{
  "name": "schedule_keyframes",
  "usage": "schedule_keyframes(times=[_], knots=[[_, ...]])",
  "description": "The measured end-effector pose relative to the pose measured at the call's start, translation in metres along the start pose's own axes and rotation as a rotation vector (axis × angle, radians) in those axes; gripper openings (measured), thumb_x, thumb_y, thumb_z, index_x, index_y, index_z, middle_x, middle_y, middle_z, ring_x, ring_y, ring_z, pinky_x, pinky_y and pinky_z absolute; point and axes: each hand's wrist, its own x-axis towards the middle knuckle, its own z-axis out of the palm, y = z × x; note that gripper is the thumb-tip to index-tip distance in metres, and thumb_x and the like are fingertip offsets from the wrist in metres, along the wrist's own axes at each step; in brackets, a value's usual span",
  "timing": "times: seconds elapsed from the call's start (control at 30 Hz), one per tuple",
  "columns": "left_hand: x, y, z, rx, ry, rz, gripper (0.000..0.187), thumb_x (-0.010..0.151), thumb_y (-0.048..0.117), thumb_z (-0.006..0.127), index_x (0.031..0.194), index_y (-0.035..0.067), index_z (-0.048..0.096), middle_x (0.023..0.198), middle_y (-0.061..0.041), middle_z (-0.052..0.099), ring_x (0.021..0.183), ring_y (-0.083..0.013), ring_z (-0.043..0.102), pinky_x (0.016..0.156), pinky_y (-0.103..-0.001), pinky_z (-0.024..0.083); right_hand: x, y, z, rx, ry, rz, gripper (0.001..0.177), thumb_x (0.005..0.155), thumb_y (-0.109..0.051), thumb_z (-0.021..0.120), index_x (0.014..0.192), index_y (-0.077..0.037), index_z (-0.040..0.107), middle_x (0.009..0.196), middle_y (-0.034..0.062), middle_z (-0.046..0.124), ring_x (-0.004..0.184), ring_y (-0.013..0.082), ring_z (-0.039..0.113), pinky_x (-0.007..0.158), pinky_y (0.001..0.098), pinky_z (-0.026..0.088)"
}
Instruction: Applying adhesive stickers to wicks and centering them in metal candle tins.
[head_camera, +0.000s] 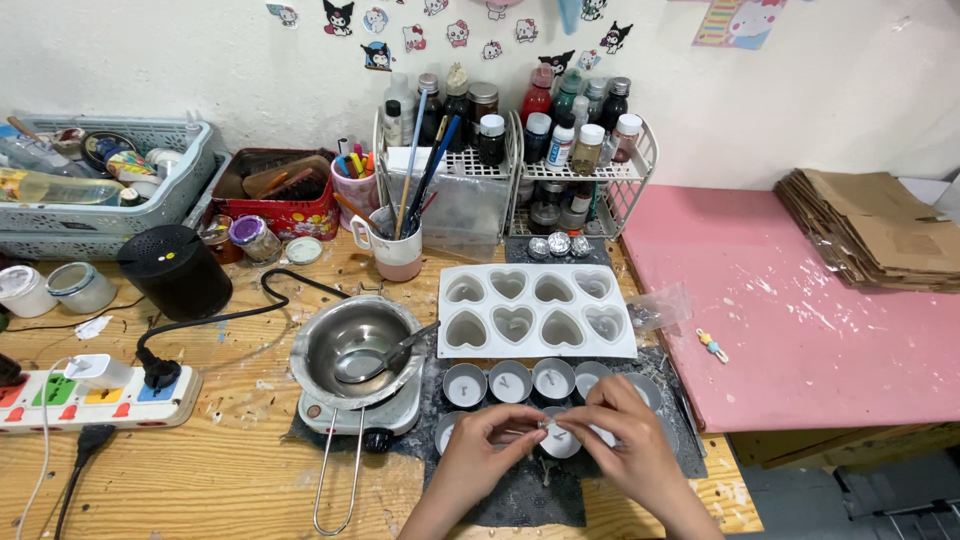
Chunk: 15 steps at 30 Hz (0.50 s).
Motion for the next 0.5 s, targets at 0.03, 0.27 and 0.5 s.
schedule_keyframes(times=[0.03,0.27,0.5], knots=[[0.001,0.000,0.000,-0.001,-0.001,-0.002,0.023,0.089,0.009,0.078,0.111,0.002,0.077,0.102,-0.008,0.081,0.092,-0.0129,0.078,0.084,-0.027,0.064,0.004,-0.004,-0.002,0.000,-0.001,0.003,0.019,0.073,-0.007,0.083,0.091,-0.011,0.082,0.075,0.0031,0.055,0.074,0.0182,0.055,0.062,0.0319,0.045],[0.007,0.004,-0.003,0.091,0.055,0.079,0.027,0.087,0.010,0.079,0.113,0.002,0.077,0.104,-0.010,0.080,0.093,-0.0151,0.079,0.083,-0.028,0.065,0.019,-0.008,-0.005,-0.062,-0.061,0.007,0.020,0.073,-0.009,0.084,0.092,-0.012,0.083,0.074,0.0034,0.055,0.073,0.0200,0.054,0.060,0.0342,0.044],[0.011,0.010,-0.015,0.399,0.145,0.055,0.032,0.096,0.023,0.070,0.125,0.009,0.070,0.116,-0.007,0.074,0.096,-0.0160,0.076,0.073,-0.029,0.064,0.037,0.004,-0.021,-0.154,-0.015,-0.033,0.018,0.075,-0.006,0.080,0.092,-0.012,0.081,0.076,0.0029,0.055,0.075,0.0181,0.055,0.063,0.0334,0.046]])
